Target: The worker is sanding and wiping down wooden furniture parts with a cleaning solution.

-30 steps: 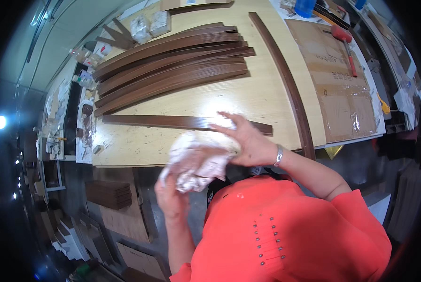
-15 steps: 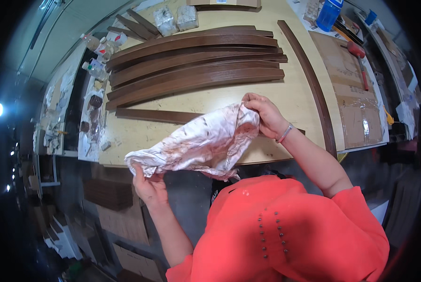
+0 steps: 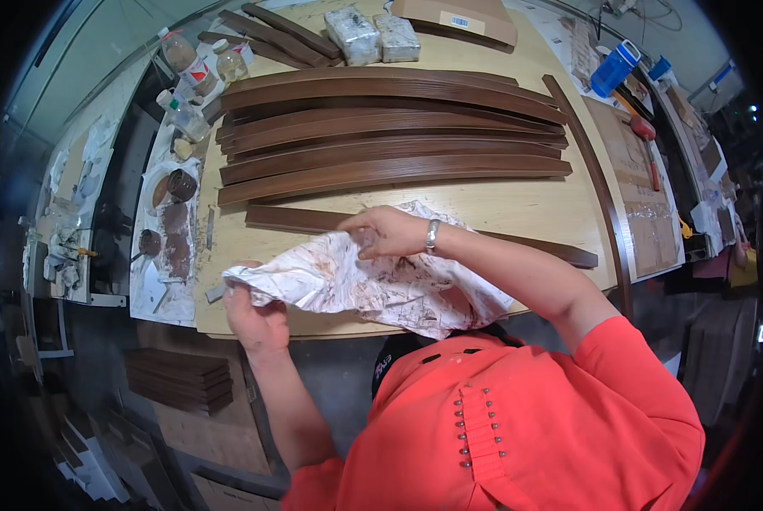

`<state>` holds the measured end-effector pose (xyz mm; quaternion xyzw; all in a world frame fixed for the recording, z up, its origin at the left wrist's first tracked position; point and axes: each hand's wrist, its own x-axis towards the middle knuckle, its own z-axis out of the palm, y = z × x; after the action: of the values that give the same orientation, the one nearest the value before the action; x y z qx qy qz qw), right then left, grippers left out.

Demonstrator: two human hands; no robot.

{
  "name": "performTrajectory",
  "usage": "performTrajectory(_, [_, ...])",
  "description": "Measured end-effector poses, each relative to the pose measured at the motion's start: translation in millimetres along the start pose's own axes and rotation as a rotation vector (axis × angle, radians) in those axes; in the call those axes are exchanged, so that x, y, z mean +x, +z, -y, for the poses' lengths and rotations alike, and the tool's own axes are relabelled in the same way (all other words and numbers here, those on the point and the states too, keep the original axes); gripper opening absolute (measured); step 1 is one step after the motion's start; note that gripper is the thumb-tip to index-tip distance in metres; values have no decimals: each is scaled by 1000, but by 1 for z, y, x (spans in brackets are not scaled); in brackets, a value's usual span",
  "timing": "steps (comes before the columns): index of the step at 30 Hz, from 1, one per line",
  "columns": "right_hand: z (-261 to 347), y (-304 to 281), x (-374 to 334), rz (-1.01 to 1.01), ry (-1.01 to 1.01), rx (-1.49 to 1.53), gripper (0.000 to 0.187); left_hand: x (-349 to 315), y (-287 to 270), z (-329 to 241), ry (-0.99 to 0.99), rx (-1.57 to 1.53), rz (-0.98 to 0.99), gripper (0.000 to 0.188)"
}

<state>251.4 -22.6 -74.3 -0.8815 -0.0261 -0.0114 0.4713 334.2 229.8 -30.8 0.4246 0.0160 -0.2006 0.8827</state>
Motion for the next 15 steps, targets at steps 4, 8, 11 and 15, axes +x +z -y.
performTrajectory(4, [11,4,29,105,237,356,16,35,-27,-29,117,403,-82,28])
performTrajectory(8, [27,0,49,141,299,757,16,25,-17,-25,605,1245,-15,63])
performTrajectory(11, [57,8,68,131,366,1066,12,18,6,4,759,1373,285,62])
performTrajectory(15, [87,3,103,114,356,1212,6,10,-22,44,-62,755,167,34])
